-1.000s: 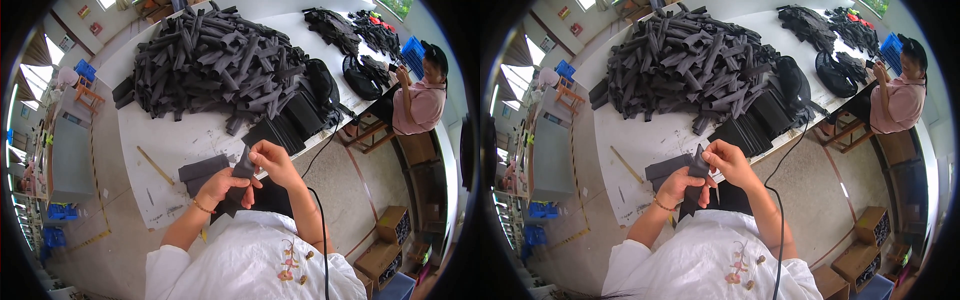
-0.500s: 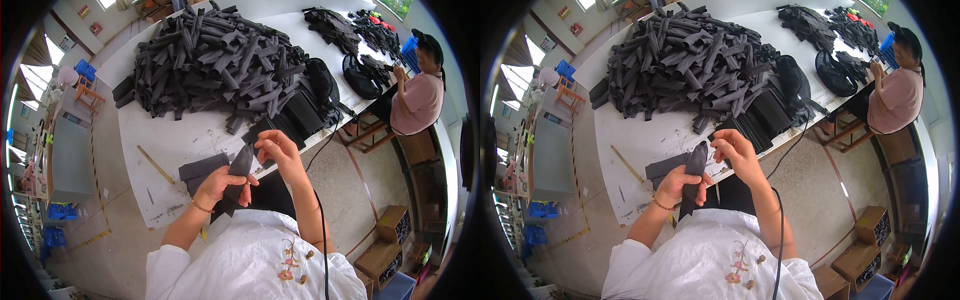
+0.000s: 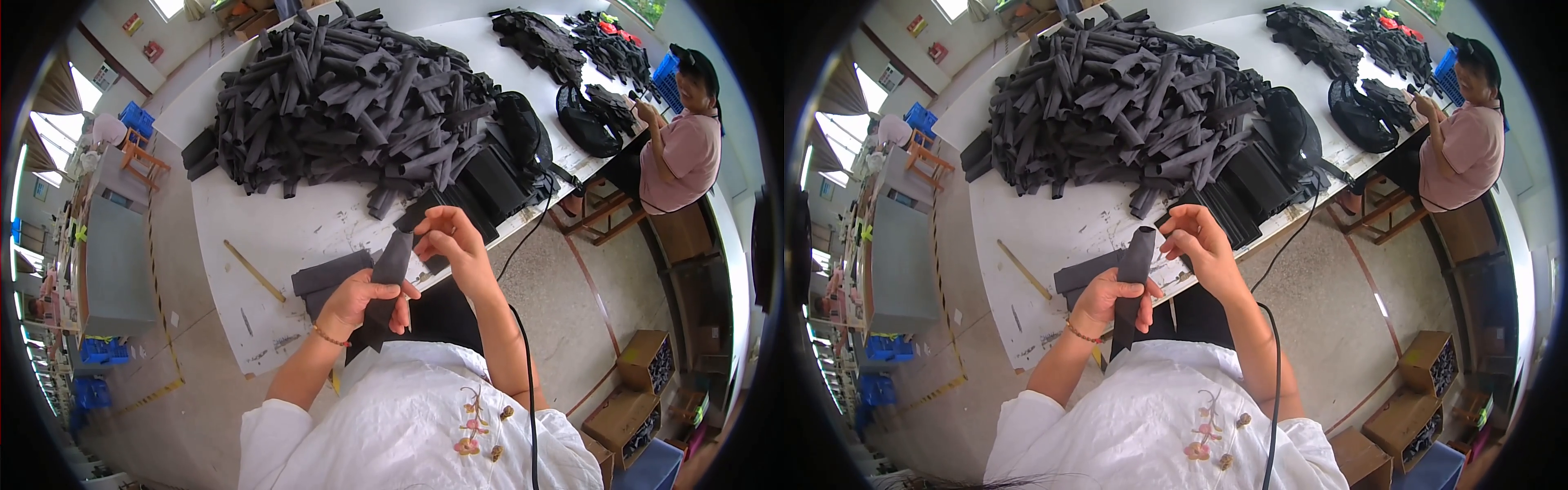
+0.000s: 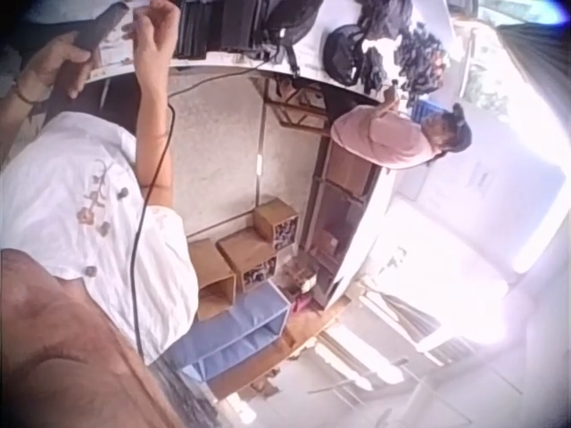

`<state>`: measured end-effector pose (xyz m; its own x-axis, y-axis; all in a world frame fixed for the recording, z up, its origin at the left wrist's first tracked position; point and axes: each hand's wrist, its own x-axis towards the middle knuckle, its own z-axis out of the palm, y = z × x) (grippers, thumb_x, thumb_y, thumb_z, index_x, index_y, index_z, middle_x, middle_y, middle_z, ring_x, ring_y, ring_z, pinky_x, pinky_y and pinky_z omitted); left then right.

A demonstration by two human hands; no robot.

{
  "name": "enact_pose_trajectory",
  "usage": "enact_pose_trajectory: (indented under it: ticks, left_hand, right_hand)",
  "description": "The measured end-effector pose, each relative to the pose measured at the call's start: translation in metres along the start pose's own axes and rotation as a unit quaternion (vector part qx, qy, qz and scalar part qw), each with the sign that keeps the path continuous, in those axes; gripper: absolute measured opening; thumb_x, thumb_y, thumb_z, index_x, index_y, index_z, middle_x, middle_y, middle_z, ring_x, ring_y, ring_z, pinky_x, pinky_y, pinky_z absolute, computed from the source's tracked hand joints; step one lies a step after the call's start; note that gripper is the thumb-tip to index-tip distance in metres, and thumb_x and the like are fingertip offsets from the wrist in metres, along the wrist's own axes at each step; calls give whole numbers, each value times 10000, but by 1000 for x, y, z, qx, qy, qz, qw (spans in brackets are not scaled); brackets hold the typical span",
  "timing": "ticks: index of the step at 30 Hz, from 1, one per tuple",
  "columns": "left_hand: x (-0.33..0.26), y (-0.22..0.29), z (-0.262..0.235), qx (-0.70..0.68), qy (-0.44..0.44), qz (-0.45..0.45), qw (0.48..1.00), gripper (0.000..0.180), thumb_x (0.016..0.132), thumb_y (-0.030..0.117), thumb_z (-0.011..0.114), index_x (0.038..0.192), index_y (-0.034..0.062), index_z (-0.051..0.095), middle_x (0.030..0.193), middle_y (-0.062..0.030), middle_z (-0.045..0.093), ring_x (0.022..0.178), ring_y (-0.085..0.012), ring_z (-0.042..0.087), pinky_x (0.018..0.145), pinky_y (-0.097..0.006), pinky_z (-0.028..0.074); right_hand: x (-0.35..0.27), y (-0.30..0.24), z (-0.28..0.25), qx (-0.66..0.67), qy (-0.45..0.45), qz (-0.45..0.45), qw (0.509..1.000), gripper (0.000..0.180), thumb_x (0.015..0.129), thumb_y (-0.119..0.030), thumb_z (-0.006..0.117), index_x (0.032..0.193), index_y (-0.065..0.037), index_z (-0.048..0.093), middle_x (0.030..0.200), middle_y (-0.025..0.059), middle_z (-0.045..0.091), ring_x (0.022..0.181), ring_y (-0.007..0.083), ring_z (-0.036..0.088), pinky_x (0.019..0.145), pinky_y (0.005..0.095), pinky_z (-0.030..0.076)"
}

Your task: Assembling black foam components by peeling adhesive backing and sticking pieces together at a factory workbench.

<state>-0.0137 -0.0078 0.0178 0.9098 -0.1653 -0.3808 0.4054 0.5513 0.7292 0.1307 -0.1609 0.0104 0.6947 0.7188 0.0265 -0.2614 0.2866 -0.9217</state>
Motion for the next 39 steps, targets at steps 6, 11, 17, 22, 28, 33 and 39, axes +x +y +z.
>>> enact_pose_trajectory:
  ticks: [6,11,17,22,28,33,39]
  left_hand:
    - [4,1,2,4,9,-29,1000,315,876,172,580,1020,-105,616,725,-199,671,609,-276,673,580,-327,532]
    - [8,2,-10,-63,29,96,993,344,920,192,571,1124,-86,570,782,-188,673,671,-284,668,639,-360,537]
    - [42,17,-19,-178,226,336,897,280,981,176,511,1173,-20,566,912,-158,673,810,-255,657,754,-375,531]
    - [51,13,-13,-202,252,361,875,283,994,172,485,1199,-12,553,969,-166,671,874,-264,665,804,-380,541]
    - [50,17,-19,-258,179,365,876,306,980,233,535,1179,2,559,874,-110,651,869,-263,662,862,-413,528]
    - [54,14,-9,-230,190,353,887,306,993,311,519,1101,33,587,728,-23,575,887,-266,656,912,-404,474]
    - [61,-1,9,-258,168,361,880,334,979,312,551,1113,8,581,751,-56,597,872,-272,657,848,-389,505]
  right_hand:
    - [6,3,3,-184,-56,-57,980,200,898,-80,661,1058,-19,560,925,6,561,792,62,546,674,212,454]
    - [13,-6,14,-79,98,-78,989,191,937,-124,618,1047,-15,506,856,25,546,683,82,529,642,221,453]
    - [-37,23,34,-395,-55,-112,910,399,817,-136,764,1025,-11,448,895,110,539,704,207,574,595,313,485]
    - [-29,50,34,-518,-44,-209,828,371,801,-80,749,976,-6,430,960,176,514,677,321,581,556,395,486]
    - [-20,42,25,-489,-80,-226,839,269,846,-31,678,969,2,442,939,189,558,665,360,585,559,430,482]
    - [-14,33,24,-475,-83,-254,839,211,852,-11,659,932,-6,463,902,179,566,665,376,573,563,435,473]
    - [-4,28,25,-452,-97,-271,845,209,837,9,662,928,-10,475,843,164,539,661,373,560,545,433,442]
